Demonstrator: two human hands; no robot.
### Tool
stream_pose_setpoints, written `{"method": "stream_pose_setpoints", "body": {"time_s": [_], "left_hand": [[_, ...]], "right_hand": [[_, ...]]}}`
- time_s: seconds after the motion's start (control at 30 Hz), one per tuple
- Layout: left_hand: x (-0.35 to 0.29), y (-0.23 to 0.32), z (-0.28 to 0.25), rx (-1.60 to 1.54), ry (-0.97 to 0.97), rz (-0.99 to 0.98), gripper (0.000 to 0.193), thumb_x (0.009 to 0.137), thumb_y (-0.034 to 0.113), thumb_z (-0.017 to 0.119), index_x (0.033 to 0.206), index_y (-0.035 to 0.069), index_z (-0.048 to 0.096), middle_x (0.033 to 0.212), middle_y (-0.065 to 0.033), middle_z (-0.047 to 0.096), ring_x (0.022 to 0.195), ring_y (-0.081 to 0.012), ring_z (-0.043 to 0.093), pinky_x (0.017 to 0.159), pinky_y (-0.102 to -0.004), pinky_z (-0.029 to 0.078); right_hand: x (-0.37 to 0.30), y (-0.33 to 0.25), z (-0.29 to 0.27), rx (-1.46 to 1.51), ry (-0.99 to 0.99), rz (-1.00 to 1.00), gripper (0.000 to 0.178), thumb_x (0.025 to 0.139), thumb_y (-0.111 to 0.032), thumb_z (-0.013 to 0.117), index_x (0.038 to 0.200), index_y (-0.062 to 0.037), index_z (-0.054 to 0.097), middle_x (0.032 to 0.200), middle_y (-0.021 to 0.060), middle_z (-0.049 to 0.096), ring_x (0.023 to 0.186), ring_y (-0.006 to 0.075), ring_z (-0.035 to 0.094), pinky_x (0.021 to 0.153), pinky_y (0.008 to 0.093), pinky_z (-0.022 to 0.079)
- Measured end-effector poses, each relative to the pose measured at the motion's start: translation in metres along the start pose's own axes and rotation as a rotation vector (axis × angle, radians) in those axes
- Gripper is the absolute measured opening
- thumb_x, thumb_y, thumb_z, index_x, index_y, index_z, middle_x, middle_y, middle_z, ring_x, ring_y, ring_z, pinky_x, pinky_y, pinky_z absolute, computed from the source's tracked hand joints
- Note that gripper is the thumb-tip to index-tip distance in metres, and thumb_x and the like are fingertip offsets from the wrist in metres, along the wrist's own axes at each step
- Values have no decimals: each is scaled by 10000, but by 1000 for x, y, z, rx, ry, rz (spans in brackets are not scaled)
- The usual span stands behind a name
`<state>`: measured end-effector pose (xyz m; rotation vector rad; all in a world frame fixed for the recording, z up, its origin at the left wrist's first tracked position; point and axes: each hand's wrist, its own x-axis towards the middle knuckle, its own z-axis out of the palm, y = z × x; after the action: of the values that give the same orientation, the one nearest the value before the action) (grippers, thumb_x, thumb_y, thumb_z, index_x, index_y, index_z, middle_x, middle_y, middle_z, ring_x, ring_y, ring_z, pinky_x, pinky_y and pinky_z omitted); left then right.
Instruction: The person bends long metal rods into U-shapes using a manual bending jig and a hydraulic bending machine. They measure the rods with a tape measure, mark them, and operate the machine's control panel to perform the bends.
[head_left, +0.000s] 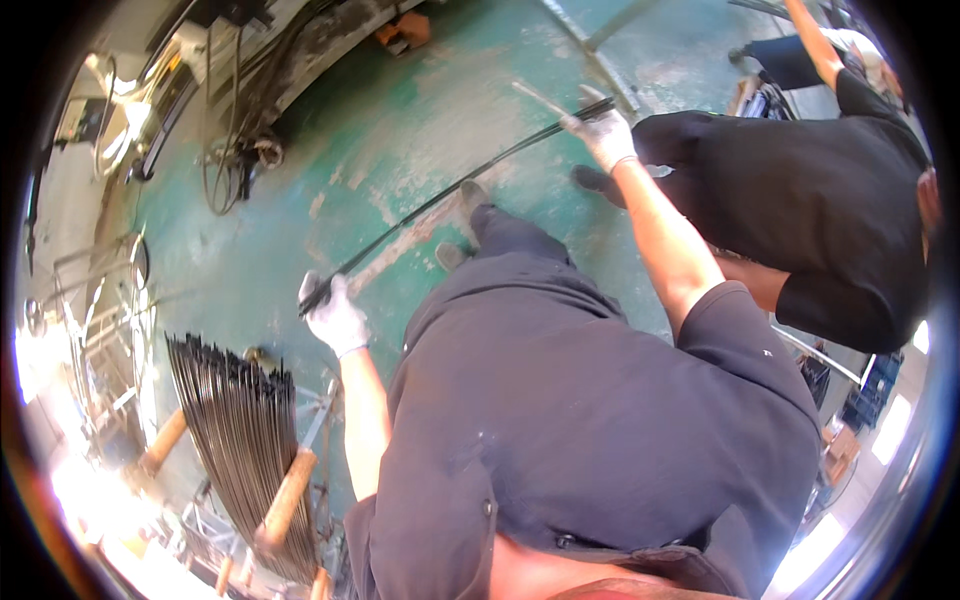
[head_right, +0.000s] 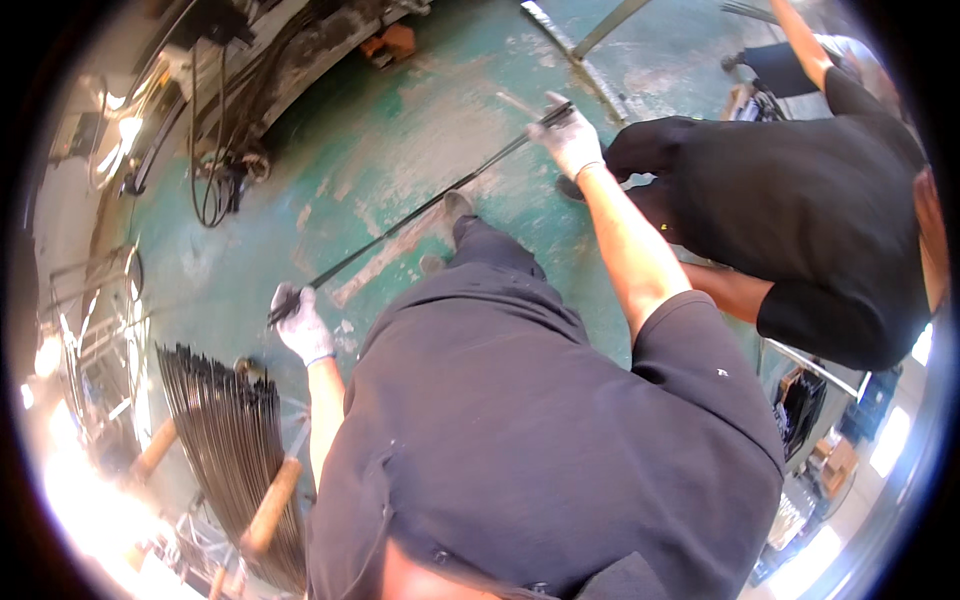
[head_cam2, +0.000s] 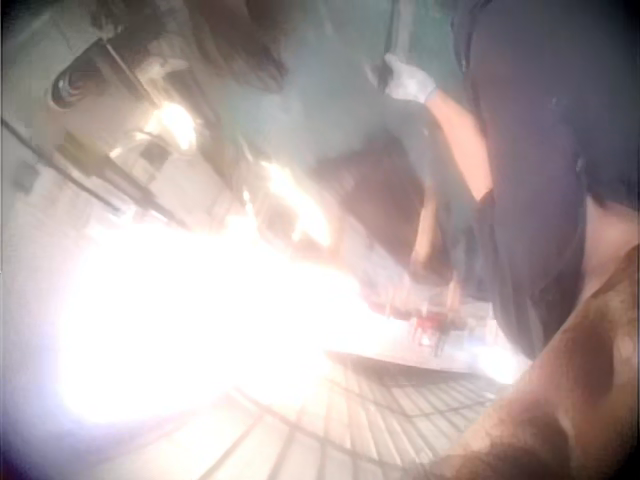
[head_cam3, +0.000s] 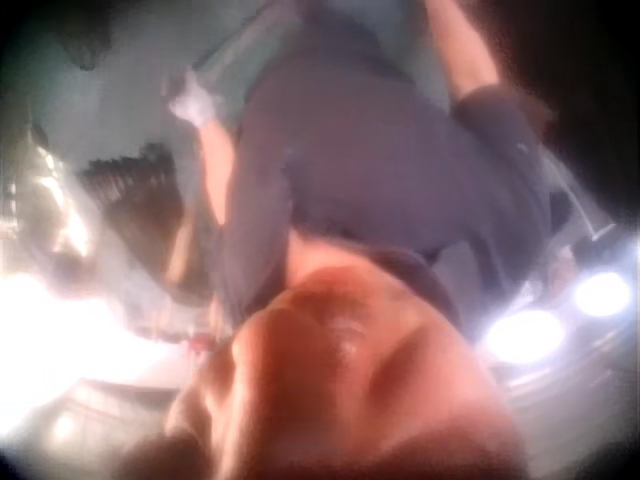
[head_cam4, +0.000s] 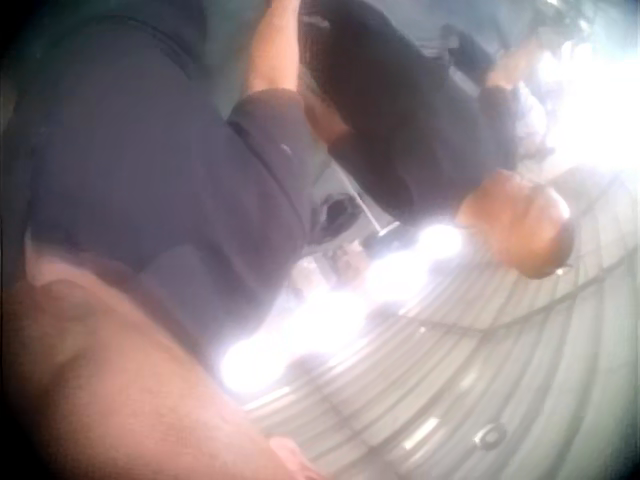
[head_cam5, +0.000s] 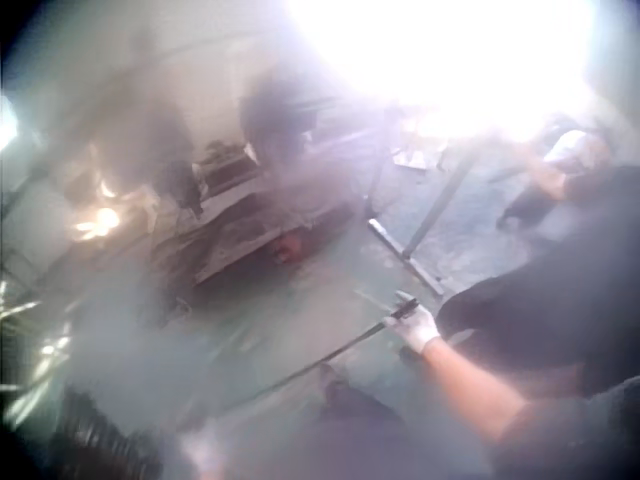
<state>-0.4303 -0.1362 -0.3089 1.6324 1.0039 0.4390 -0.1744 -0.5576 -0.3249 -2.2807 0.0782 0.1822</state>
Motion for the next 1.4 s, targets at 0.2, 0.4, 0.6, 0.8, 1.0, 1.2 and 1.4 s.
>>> {"method": "stream_pose_setpoints", "body": {"time_s": [0.2, 0.4, 0.6, 0.8, 1.0, 1.2, 1.4], "left_hand": [[3, -15, 2, 31, 9, 23, 519, 835, -4, 678, 1319, -50, 496, 1286, -174, 565, 1180, -271, 559, 1033, -370, 436], [7, -7, 2, 64, 75, -72, 507, 783, 24, 714, 1253, -32, 534, 1085, -144, 632, 900, -235, 641, 873, -350, 527], [15, -22, 17, -146, 42, -50, 550, 757, -42, 728, 1268, -37, 523, 1240, -168, 591, 1149, -250, 582, 1017, -375, 458], [22, -32, 1, -136, 52, -64, 542, 740, -57, 735, 1244, -12, 540, 1136, -120, 603, 1047, -203, 587, 974, -359, 481], [47, -26, 22, -54, -21, 77, 382, 794, 20, 746, 1148, 0, 605, 1043, -89, 652, 911, -179, 613, 868, -315, 514], [43, -61, -17, -21, 85, 72, 495, 806, 19, 754, 1263, -47, 573, 1205, -165, 635, 1036, -232, 609, 941, -378, 505], [60, -78, 3, 2, 105, 78, 426, 794, -48, 688, 1211, -41, 599, 1152, -121, 643, 1008, -224, 615, 912, -371, 502]], "right_hand": [[3, -13, -9, 18, -77, 72, 842, 745, -277, 819, 1451, -65, 412, 1327, 169, 594, 1197, 236, 593, 1034, 308, 444], [3, 0, 5, -235, -106, -65, 855, 740, -404, 791, 1432, -50, 435, 1293, 209, 602, 1204, 306, 579, 1012, 358, 449], [10, -4, -6, -65, -128, 25, 876, 755, -264, 807, 1500, -121, 368, 1402, 185, 528, 1197, 244, 595, 1039, 352, 446], [-3, -21, 10, 4, -160, 23, 876, 761, -258, 814, 1499, -107, 368, 1384, 188, 545, 1217, 251, 574, 1033, 336, 430], [-5, 8, -21, -149, -27, 24, 815, 761, -266, 814, 1459, -90, 433, 1324, 174, 599, 1231, 242, 573, 1040, 351, 431], [-20, -45, -12, 25, -137, -62, 830, 711, -291, 841, 1429, -116, 464, 1294, 177, 607, 1160, 299, 603, 985, 389, 486], [-18, -25, 1, 126, -108, -15, 896, 709, -253, 836, 1482, -148, 394, 1339, 170, 582, 1220, 270, 571, 1043, 365, 449]]}}
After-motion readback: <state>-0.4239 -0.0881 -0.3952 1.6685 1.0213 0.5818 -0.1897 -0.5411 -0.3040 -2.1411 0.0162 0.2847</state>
